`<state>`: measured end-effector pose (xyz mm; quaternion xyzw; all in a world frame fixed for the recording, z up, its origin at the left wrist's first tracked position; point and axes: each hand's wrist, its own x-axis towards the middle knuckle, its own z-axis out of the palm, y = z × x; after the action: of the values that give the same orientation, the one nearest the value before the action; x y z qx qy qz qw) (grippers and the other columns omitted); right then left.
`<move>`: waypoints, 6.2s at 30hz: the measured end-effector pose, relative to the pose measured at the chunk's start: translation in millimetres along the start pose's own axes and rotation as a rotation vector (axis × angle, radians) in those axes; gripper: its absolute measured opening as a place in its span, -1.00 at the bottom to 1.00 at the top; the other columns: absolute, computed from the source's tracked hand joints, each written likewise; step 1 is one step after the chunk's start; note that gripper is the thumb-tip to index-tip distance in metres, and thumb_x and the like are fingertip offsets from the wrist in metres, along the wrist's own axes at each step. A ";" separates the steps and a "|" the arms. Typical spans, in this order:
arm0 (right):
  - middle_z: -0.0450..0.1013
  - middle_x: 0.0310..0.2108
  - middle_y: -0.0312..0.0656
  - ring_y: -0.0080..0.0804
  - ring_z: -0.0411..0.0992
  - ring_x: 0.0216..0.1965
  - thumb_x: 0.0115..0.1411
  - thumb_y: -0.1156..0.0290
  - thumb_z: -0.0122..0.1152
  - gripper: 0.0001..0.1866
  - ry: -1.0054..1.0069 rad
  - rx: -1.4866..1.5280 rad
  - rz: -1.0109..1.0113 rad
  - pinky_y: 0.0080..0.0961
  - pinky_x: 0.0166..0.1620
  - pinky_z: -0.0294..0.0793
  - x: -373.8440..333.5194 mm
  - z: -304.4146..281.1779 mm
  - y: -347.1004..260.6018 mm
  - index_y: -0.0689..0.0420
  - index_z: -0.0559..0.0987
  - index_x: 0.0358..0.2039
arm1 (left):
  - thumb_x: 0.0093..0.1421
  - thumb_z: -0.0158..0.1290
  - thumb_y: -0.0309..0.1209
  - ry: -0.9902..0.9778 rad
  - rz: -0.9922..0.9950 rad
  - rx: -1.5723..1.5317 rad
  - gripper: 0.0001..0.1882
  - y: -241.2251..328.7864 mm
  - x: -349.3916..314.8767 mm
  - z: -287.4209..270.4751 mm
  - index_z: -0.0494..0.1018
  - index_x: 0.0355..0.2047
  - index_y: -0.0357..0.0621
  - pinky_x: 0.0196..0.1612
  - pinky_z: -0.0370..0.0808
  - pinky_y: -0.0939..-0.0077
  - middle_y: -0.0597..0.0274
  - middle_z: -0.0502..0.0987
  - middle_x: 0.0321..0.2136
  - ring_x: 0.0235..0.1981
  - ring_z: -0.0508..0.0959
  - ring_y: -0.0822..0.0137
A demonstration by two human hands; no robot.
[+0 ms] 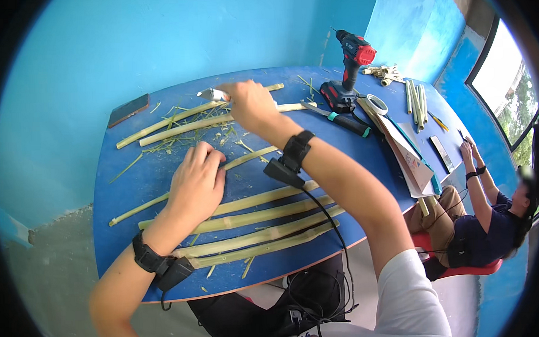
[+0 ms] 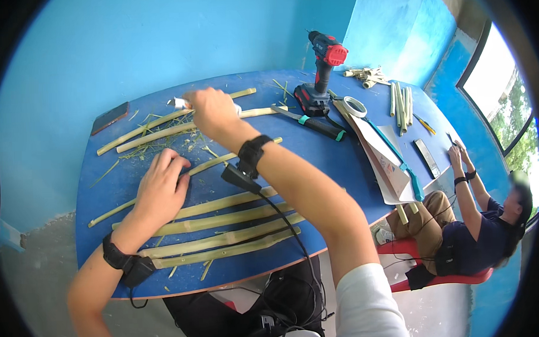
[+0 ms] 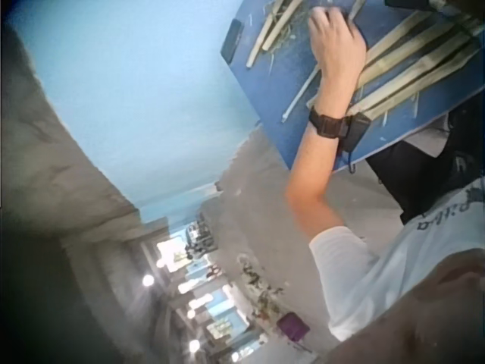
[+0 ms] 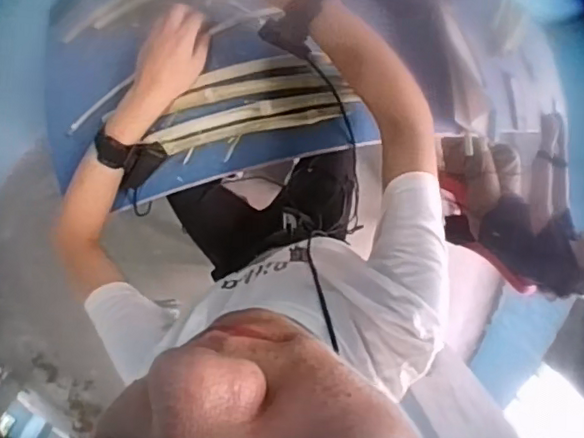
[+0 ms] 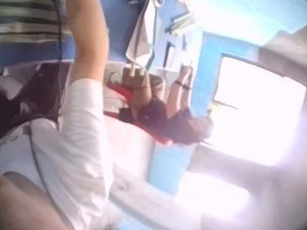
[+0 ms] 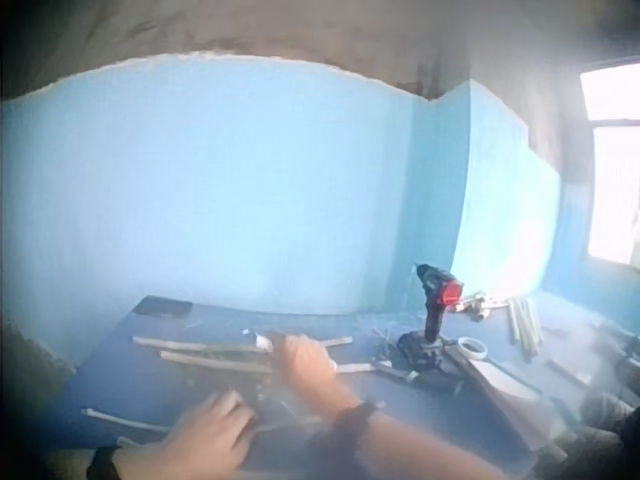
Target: Sanding or wiping down bamboo strips with a cloth or sandpaper.
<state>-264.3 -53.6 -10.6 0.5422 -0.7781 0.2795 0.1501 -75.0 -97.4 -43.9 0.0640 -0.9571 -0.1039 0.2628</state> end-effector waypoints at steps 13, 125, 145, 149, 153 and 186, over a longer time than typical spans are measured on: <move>0.49 -0.43 -0.01 -0.05 0.47 -0.38 -0.04 0.58 -0.01 -0.58 0.002 -0.061 -0.052 -0.18 -0.30 0.43 -27.3 3.6 -11.0 -0.01 0.50 -0.11 | 0.10 -0.04 -0.42 -0.131 -0.020 0.043 -0.86 -60.4 27.2 -14.5 0.31 -0.43 -0.25 -0.25 0.35 0.24 0.01 0.41 -0.44 -0.31 0.42 0.01; 0.49 -0.45 0.02 -0.11 0.50 -0.36 -0.03 0.48 0.08 -0.87 -0.184 -0.286 -0.021 -0.28 -0.30 0.48 -38.5 -12.9 -22.8 0.20 0.57 -0.47 | 0.22 -0.13 -0.27 0.009 -0.076 0.103 -0.74 -71.3 24.0 -14.0 0.31 -0.41 -0.25 -0.40 0.31 0.20 0.02 0.45 -0.51 -0.41 0.44 -0.03; 0.49 -0.46 0.03 -0.06 0.50 -0.38 -0.03 0.51 0.06 -0.87 -0.174 -0.277 -0.002 -0.25 -0.31 0.48 -38.4 -14.2 -9.7 0.23 0.56 -0.46 | 0.10 0.04 -0.31 -0.078 -0.203 0.068 -0.78 -55.1 27.3 -20.8 0.37 -0.40 -0.24 -0.40 0.34 0.27 0.01 0.46 -0.54 -0.45 0.46 0.03; 0.49 -0.44 0.02 -0.07 0.49 -0.37 -0.02 0.50 0.06 -0.85 -0.225 -0.310 0.017 -0.27 -0.30 0.48 -36.9 -16.2 -6.4 0.22 0.56 -0.43 | 0.10 0.04 -0.31 -0.084 -0.220 0.052 -0.78 -52.3 27.6 -21.8 0.37 -0.41 -0.24 -0.40 0.34 0.27 0.02 0.46 -0.54 -0.45 0.46 0.04; 0.49 -0.46 0.00 -0.08 0.49 -0.38 -0.03 0.50 0.04 -0.82 -0.171 -0.195 -0.212 -0.28 -0.30 0.48 -43.0 -1.5 -17.4 0.15 0.56 -0.39 | 0.10 0.04 -0.31 -0.095 -0.205 0.070 -0.78 -53.1 26.9 -19.9 0.38 -0.40 -0.23 -0.39 0.35 0.27 0.04 0.48 -0.52 -0.43 0.48 0.06; 0.49 -0.47 -0.01 -0.08 0.49 -0.36 -0.05 0.51 0.06 -0.82 -0.218 -0.301 -0.127 -0.28 -0.29 0.46 -43.7 -7.0 -17.1 0.17 0.55 -0.39 | 0.10 0.01 -0.38 -0.007 -0.052 0.171 -0.81 -61.2 19.5 -21.6 0.32 -0.45 -0.27 -0.31 0.34 0.24 0.06 0.43 -0.42 -0.33 0.45 0.05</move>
<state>-232.9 -20.5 -23.8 0.5888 -0.7869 0.0895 0.1617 -76.3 -163.8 -30.4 0.1109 -0.9613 -0.0288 0.2504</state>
